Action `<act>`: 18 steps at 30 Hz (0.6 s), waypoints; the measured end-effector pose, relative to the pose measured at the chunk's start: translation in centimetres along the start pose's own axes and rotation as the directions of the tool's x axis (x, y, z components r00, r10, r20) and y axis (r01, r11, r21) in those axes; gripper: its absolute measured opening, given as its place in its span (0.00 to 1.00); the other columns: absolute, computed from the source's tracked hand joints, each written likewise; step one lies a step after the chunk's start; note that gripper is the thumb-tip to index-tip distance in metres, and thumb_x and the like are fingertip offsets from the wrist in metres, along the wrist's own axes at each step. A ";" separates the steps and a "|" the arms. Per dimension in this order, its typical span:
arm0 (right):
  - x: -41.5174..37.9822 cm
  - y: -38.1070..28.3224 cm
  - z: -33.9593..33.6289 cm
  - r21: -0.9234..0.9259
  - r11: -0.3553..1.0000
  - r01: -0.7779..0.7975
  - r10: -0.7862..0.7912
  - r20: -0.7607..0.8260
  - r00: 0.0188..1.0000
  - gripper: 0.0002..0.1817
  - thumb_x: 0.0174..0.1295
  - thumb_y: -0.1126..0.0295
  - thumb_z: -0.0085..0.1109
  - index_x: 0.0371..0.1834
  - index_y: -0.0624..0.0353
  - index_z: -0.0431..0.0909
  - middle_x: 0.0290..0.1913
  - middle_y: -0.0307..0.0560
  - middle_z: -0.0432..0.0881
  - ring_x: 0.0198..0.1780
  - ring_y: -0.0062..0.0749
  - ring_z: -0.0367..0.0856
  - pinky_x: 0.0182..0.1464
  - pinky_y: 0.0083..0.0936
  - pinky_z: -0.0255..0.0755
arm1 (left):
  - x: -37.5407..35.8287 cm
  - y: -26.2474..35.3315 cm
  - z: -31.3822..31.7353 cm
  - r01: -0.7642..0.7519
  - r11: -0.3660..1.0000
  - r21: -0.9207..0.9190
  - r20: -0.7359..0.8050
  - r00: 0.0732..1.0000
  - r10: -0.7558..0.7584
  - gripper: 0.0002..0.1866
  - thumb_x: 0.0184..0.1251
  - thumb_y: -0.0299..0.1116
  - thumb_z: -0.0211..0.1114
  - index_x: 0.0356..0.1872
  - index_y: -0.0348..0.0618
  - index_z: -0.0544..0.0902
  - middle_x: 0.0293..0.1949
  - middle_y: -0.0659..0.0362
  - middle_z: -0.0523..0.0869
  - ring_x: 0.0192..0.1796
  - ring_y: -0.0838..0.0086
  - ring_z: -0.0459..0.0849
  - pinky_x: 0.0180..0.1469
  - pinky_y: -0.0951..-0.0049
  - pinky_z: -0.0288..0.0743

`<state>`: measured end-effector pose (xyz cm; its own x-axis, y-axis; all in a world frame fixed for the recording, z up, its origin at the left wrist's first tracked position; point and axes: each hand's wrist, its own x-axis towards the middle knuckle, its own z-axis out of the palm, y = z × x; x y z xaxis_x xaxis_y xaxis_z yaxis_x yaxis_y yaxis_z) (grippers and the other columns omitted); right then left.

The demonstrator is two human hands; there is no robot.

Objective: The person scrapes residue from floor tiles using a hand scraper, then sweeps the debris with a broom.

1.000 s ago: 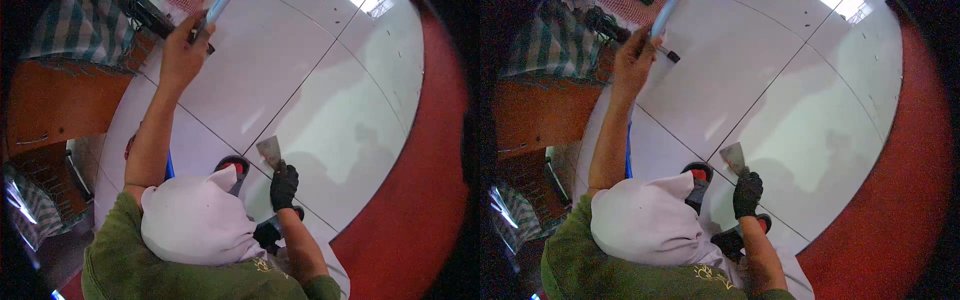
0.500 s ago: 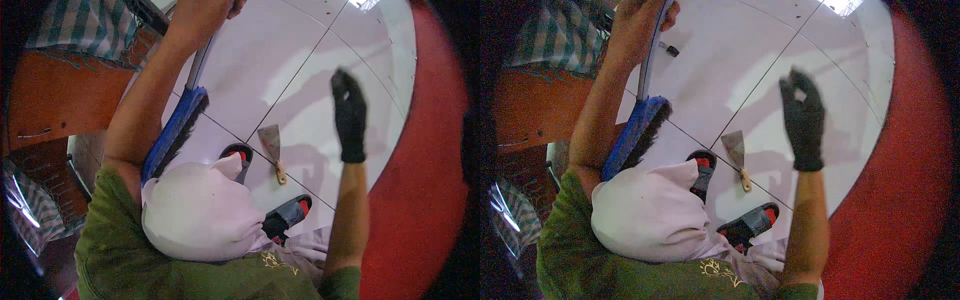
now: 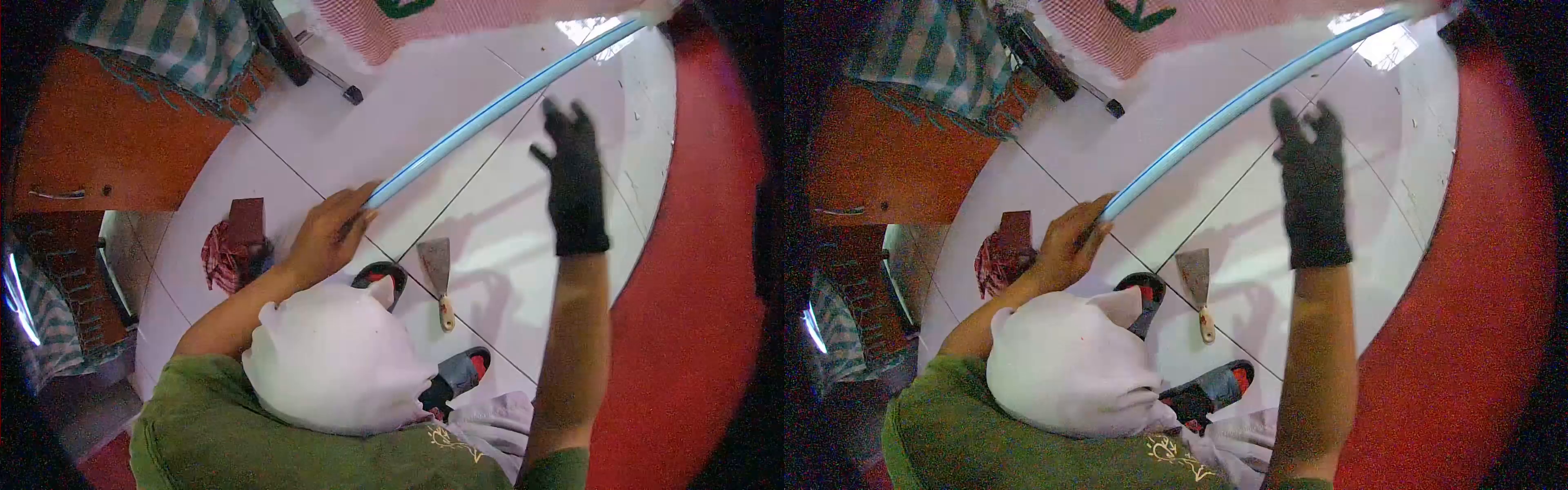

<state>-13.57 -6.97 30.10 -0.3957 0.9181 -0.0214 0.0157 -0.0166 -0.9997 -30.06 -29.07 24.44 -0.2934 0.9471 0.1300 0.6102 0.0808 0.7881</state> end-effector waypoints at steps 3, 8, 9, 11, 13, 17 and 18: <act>-1.4 4.4 0.9 0.326 0.918 -0.226 0.197 0.121 0.973 0.32 0.54 0.60 0.55 0.58 0.64 0.54 0.52 0.53 0.67 0.51 0.38 0.69 0.46 0.31 0.70 | -3.1 -2.0 -1.4 0.048 0.988 0.147 0.012 0.999 -0.050 0.19 0.55 0.26 0.57 0.50 0.39 0.70 0.33 0.49 0.77 0.33 0.61 0.76 0.35 0.68 0.71; -3.6 9.8 2.4 0.411 0.817 -0.404 0.323 0.255 0.912 0.23 0.60 0.64 0.47 0.56 0.61 0.57 0.46 0.49 0.71 0.47 0.38 0.74 0.40 0.31 0.75 | -13.2 -8.2 -2.0 0.348 0.914 0.211 0.195 0.901 -0.388 0.21 0.55 0.32 0.57 0.52 0.43 0.69 0.36 0.49 0.76 0.39 0.57 0.76 0.41 0.64 0.71; -4.3 9.9 3.2 0.411 0.770 -0.489 0.404 0.280 0.871 0.22 0.59 0.65 0.49 0.55 0.60 0.58 0.43 0.48 0.71 0.45 0.36 0.74 0.38 0.30 0.76 | -14.0 -6.6 -2.9 0.396 0.891 0.223 0.209 0.873 -0.441 0.21 0.55 0.34 0.57 0.51 0.43 0.70 0.38 0.49 0.76 0.40 0.57 0.76 0.41 0.65 0.71; -5.7 10.4 4.6 0.457 0.671 -0.584 0.497 0.307 0.811 0.22 0.58 0.66 0.50 0.54 0.61 0.58 0.42 0.49 0.71 0.43 0.35 0.75 0.37 0.30 0.76 | -15.7 -3.3 -4.9 0.487 0.836 0.253 0.235 0.807 -0.541 0.21 0.55 0.38 0.56 0.50 0.44 0.71 0.42 0.49 0.76 0.42 0.58 0.76 0.42 0.65 0.71; -6.2 11.5 5.6 0.357 0.660 -0.660 0.548 0.371 0.749 0.19 0.58 0.66 0.50 0.50 0.62 0.61 0.39 0.49 0.71 0.41 0.35 0.75 0.37 0.31 0.77 | -16.8 -2.7 -4.8 0.538 0.807 0.245 0.244 0.771 -0.588 0.20 0.55 0.38 0.57 0.49 0.43 0.72 0.41 0.51 0.76 0.41 0.61 0.76 0.42 0.67 0.71; -6.5 9.8 5.5 0.568 0.601 -0.562 0.459 0.330 0.825 0.09 0.61 0.67 0.44 0.41 0.58 0.66 0.31 0.49 0.72 0.36 0.39 0.75 0.41 0.40 0.74 | -16.0 -4.1 -1.8 0.408 0.913 -0.025 0.221 0.893 -0.393 0.18 0.54 0.37 0.59 0.45 0.41 0.74 0.38 0.53 0.77 0.38 0.67 0.76 0.40 0.70 0.71; -5.7 9.9 4.6 0.772 0.359 -0.525 0.351 0.409 0.842 0.10 0.64 0.63 0.38 0.40 0.56 0.65 0.29 0.48 0.72 0.34 0.41 0.74 0.44 0.46 0.71 | -15.1 -4.1 -1.3 0.358 0.930 -0.085 0.213 0.918 -0.334 0.17 0.54 0.36 0.60 0.45 0.41 0.75 0.38 0.54 0.78 0.37 0.69 0.76 0.40 0.71 0.71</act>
<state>-15.39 -14.18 20.28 -0.7033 0.6054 -0.3726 -0.4957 -0.7934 -0.3534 -29.09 -44.06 20.05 -0.3162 0.9089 -0.2719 0.3998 0.3876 0.8306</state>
